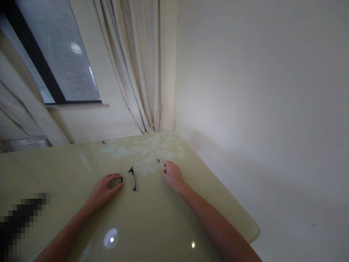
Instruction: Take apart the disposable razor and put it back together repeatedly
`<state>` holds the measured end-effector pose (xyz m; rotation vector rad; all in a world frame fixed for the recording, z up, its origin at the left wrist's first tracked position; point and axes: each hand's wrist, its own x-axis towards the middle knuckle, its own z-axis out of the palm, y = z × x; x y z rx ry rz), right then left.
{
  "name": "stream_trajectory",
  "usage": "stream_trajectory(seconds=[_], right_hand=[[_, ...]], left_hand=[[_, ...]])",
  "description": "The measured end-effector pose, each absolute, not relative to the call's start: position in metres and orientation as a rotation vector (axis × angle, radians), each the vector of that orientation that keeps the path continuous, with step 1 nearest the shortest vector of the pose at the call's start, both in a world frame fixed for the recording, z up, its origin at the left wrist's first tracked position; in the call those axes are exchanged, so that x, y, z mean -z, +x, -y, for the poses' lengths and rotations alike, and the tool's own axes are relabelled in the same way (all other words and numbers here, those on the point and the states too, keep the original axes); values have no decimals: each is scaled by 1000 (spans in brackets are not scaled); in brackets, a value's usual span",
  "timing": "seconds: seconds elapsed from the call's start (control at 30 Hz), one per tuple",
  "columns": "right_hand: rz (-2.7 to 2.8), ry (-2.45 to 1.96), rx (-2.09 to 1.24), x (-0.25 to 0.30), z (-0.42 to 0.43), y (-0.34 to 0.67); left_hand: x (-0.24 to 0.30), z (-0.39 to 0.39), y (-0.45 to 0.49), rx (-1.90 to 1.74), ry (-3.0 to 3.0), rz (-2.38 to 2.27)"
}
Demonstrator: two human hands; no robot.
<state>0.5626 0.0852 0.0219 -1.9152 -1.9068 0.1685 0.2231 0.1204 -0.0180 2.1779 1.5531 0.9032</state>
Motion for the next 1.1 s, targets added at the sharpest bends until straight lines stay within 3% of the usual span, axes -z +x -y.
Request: stream_trajectory(seconds=[0.3, 0.63, 0.73, 0.9, 1.1], right_hand=[[1967, -1837, -244, -14, -94, 466], [2094, -1613, -419, -8, -39, 561], [2364, -1482, -184, -6, -12, 633], [1737, -2344, 473, -15, 8, 771], [1822, -2169, 486, -28, 4, 771]], left_hand=[[19, -119, 222, -944, 2194, -1549], [15, -112, 232, -984, 2141, -1616], [17, -108, 235, -1021, 2192, -1600], [6, -95, 250, -1081, 2343, -1670], [-14, -79, 296, -514, 2492, -1834]])
